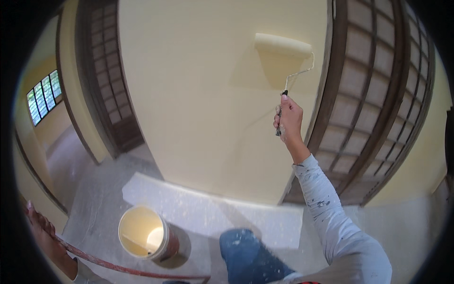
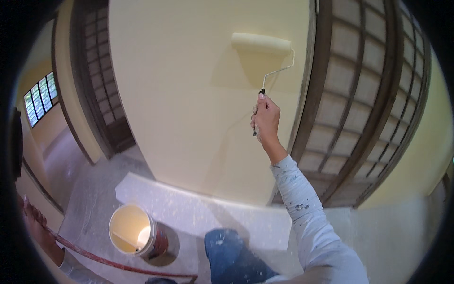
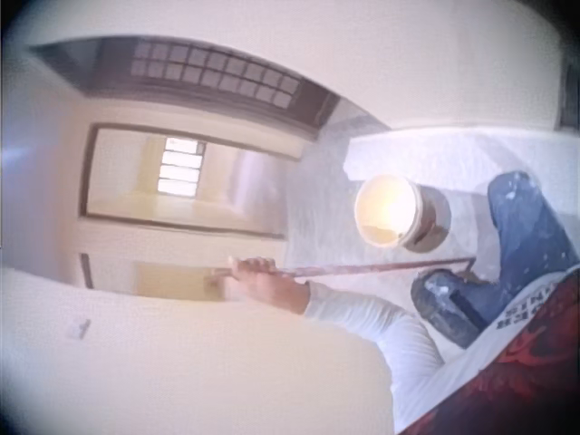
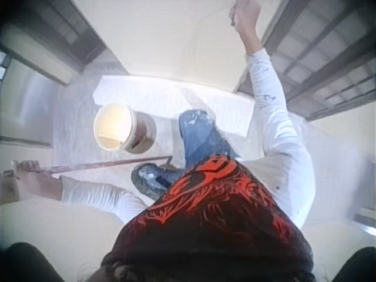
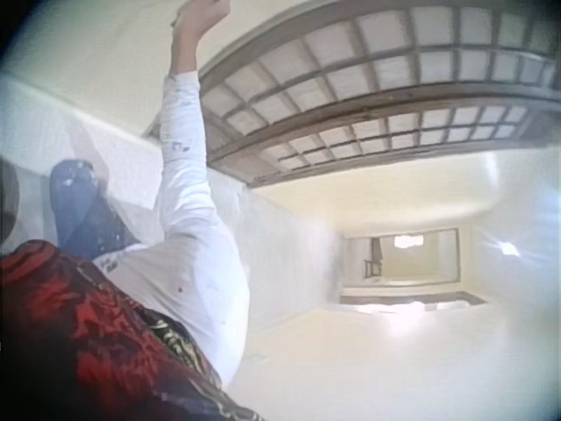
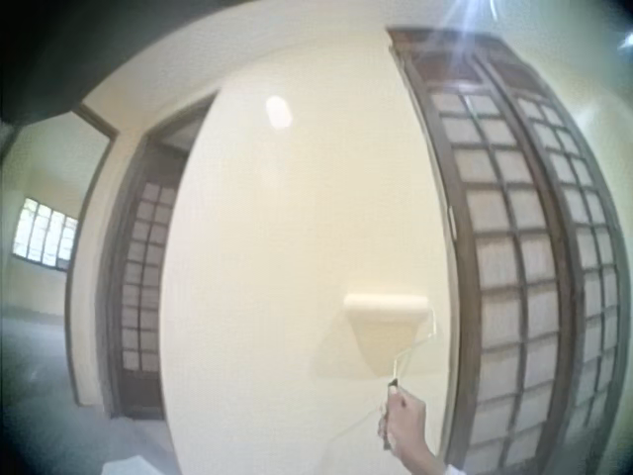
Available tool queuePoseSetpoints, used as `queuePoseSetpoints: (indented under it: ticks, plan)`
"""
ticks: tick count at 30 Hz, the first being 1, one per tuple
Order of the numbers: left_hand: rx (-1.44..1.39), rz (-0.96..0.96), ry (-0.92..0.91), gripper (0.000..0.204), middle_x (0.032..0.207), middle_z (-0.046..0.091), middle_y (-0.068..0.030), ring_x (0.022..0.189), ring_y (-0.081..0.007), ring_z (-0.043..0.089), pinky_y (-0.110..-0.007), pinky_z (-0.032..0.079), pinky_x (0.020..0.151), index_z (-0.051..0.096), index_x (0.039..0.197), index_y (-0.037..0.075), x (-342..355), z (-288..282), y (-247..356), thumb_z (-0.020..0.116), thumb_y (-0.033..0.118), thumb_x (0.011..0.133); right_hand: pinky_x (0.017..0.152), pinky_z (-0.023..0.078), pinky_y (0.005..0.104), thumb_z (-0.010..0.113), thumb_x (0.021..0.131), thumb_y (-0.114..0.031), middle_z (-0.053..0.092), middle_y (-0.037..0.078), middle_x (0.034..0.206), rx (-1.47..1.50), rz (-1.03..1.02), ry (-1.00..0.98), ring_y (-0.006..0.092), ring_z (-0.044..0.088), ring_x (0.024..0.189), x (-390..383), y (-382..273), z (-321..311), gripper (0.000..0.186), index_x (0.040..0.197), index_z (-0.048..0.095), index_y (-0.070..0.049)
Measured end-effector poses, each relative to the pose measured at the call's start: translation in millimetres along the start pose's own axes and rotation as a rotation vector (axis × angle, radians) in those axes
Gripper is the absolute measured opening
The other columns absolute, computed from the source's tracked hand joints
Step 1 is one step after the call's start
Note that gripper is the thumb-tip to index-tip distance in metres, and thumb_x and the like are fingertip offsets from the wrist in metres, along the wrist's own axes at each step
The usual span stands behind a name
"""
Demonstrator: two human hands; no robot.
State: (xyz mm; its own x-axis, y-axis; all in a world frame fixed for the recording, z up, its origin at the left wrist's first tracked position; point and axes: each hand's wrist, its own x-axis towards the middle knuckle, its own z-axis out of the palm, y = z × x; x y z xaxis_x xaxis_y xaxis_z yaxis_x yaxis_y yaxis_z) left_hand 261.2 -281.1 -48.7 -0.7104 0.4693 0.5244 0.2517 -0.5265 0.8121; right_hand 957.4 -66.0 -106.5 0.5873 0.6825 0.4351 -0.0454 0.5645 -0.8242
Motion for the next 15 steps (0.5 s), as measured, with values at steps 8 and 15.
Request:
queuePoseSetpoints:
  ticks: [8,15]
  plan:
    - [-0.135,0.025,0.056,0.026,0.061,0.031,0.0132,0.046,0.0014,0.021,-0.022,0.016,0.041,0.054,0.087,0.022,-24,45,-3,0.068,0.037,0.103,0.037,0.041,0.0344,0.06,0.105,-0.035,0.05,0.003,0.059,-0.092,-0.309,-0.06,0.0157,0.049,0.042,148,-188,76,0.039,0.079,0.052,-0.008]
    - [-0.082,0.077,0.065,0.031,0.061,0.027,0.0126,0.048,0.0011,0.019,-0.022,0.016,0.043,0.048,0.085,0.023,-25,43,0,0.069,0.038,0.102,0.042,0.043,0.0319,0.066,0.102,-0.03,0.057,0.006,0.071,-0.015,-0.282,-0.081,0.0152,0.052,0.05,212,-257,107,0.027,0.095,0.058,-0.005]
